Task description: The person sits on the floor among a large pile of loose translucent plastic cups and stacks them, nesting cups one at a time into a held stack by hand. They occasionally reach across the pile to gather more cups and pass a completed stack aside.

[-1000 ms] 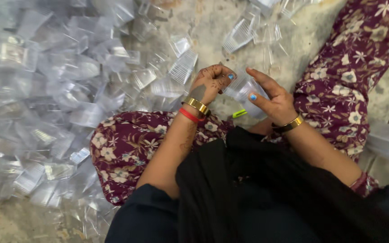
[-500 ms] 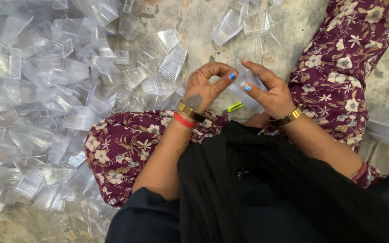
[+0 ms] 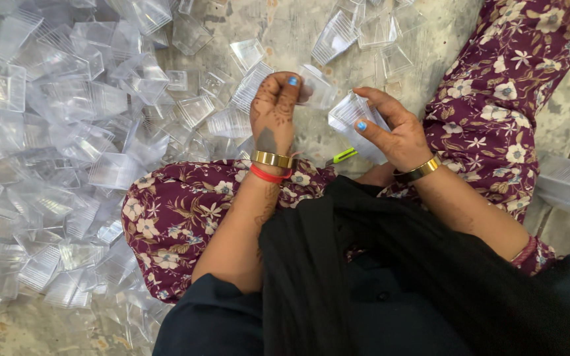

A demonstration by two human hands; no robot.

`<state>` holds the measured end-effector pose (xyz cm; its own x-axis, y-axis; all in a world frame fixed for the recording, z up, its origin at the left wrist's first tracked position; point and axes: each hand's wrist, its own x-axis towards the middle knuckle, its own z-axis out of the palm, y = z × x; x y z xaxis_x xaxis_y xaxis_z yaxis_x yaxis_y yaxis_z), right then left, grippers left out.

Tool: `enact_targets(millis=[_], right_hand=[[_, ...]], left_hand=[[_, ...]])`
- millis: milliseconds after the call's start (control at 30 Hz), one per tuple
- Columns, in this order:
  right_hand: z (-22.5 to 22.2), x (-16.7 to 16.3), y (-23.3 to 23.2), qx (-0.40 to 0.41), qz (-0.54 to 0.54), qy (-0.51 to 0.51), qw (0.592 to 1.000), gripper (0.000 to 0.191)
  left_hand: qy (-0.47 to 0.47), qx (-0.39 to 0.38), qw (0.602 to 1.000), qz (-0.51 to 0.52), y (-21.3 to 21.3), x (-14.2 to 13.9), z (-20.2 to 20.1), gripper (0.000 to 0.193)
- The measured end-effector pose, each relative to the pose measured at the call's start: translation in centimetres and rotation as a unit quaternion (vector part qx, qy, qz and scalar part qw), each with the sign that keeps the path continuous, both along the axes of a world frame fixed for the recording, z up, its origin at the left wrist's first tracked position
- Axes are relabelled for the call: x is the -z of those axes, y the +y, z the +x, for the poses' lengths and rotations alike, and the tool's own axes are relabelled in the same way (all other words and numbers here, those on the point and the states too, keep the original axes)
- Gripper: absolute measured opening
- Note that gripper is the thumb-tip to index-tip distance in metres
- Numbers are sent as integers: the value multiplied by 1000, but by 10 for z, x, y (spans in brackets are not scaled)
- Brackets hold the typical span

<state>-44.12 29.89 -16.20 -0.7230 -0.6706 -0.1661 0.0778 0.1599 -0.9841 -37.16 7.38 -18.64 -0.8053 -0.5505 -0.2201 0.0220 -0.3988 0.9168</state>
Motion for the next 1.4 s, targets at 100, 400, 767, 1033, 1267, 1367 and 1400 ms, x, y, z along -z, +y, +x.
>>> enact_targets(millis=[100,400,767,1033,1267,1367,1400], right_hand=[[-1,-1,-2,33,-61,-166,984,53],[-14,4,2,7,-281,-429,858,40],[1,40,1,-18,44,-177,983,40],[0,31,1,9,45,-130,990,44],[5,26,5,11,33,-117,993,46],[2,20,14,41,80,-78,993,56],[1,19,16,53,94,-64,992,61]], left_hand=[[13,-51,998,19,-2,11,0,18],[-4,-45,996,80,-1,20,-1,16],[-27,353,931,-87,15,1,2,30],[-198,-46,770,-605,-68,18,-4,53],[-330,41,762,-556,-49,34,-21,24],[-222,51,874,-428,-32,16,-20,29],[-182,66,914,-357,-22,10,-18,34]])
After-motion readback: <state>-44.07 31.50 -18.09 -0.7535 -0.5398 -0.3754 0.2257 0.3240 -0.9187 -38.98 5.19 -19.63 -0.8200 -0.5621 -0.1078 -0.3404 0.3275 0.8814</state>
